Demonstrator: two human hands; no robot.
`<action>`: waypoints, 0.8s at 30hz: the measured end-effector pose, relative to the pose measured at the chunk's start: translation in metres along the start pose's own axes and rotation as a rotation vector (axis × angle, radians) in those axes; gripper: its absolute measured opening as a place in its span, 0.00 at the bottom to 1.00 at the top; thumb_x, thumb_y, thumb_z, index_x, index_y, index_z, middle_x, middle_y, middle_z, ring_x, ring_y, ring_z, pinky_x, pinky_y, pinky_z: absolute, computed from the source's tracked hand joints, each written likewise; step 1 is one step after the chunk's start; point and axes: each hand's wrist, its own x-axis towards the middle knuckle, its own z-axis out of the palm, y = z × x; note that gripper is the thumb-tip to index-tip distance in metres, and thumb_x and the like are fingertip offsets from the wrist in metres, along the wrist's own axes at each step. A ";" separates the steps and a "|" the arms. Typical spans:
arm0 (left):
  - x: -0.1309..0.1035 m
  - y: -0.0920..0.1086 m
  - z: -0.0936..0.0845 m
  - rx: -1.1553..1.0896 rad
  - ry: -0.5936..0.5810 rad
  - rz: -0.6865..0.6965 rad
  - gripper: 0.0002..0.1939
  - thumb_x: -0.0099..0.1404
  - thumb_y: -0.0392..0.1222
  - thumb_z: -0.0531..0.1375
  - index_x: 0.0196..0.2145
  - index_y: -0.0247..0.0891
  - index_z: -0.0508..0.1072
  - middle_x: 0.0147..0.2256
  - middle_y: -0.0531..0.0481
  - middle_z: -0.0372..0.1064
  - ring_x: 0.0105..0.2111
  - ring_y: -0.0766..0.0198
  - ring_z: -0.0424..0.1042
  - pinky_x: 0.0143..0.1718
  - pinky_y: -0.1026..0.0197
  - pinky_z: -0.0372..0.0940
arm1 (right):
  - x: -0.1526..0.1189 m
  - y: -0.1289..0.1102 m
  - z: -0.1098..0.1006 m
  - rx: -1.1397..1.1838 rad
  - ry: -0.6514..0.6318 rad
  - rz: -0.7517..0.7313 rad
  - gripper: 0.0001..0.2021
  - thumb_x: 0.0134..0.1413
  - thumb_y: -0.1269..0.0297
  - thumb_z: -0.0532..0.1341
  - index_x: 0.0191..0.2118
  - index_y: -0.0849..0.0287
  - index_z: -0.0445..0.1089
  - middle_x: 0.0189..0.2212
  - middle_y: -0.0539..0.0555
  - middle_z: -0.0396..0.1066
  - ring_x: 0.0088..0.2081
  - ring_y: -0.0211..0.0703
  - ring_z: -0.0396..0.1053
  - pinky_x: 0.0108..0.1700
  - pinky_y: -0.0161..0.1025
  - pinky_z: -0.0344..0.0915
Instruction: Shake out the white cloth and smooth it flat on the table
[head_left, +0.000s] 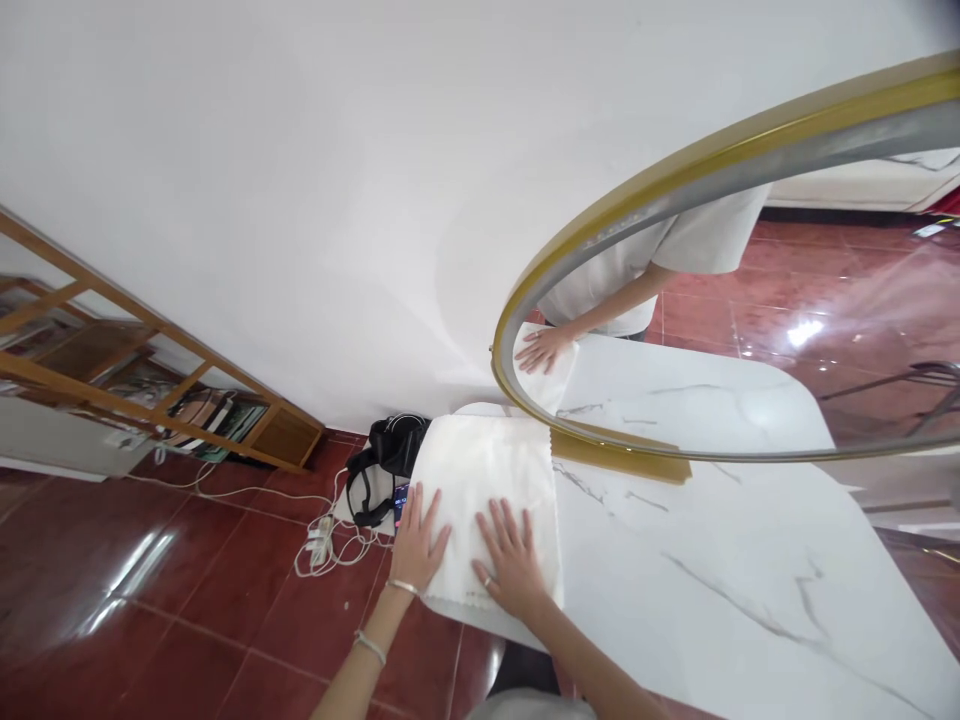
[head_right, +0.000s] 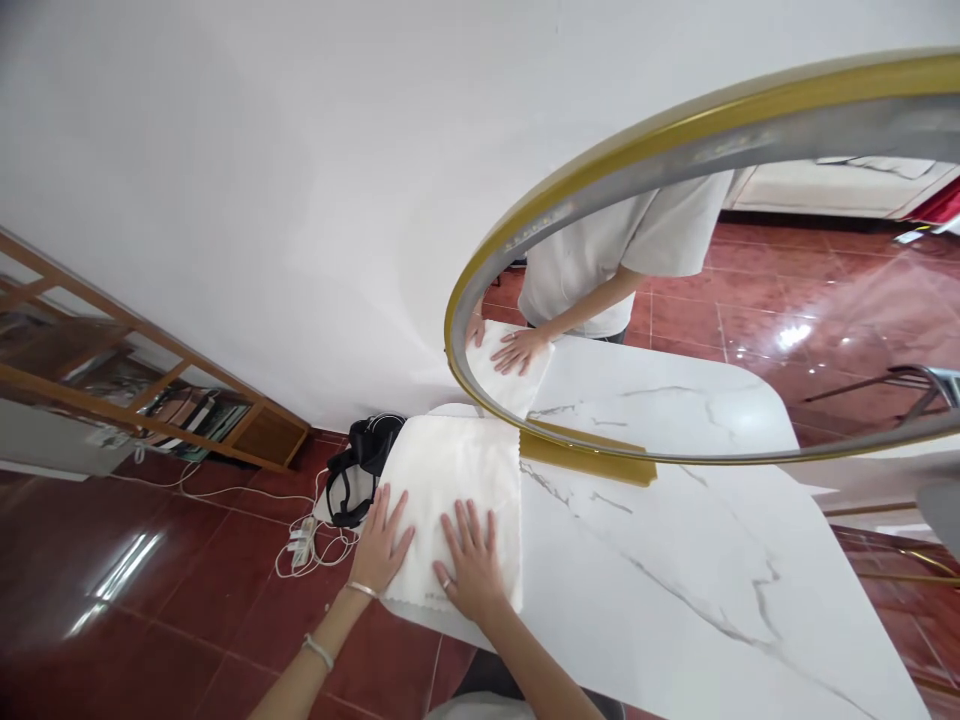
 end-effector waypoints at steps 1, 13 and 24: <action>-0.001 0.001 0.001 0.006 0.012 0.004 0.31 0.69 0.46 0.50 0.67 0.41 0.49 0.69 0.43 0.33 0.68 0.47 0.40 0.62 0.44 0.52 | -0.001 0.000 0.000 0.013 -0.010 -0.003 0.35 0.63 0.53 0.49 0.70 0.56 0.34 0.69 0.61 0.34 0.69 0.60 0.34 0.64 0.65 0.31; -0.037 0.077 0.009 0.060 0.058 0.106 0.37 0.66 0.45 0.52 0.68 0.42 0.40 0.68 0.41 0.38 0.67 0.49 0.45 0.63 0.45 0.51 | -0.086 0.036 -0.028 0.072 -0.102 0.004 0.44 0.51 0.37 0.57 0.69 0.44 0.39 0.69 0.58 0.31 0.68 0.66 0.38 0.63 0.67 0.26; 0.013 0.191 0.032 -0.172 -0.083 0.366 0.33 0.67 0.36 0.51 0.67 0.48 0.46 0.68 0.44 0.40 0.67 0.52 0.45 0.62 0.41 0.52 | -0.130 0.100 -0.051 -0.088 -0.021 0.126 0.40 0.56 0.38 0.52 0.69 0.47 0.40 0.69 0.60 0.35 0.68 0.64 0.36 0.64 0.65 0.32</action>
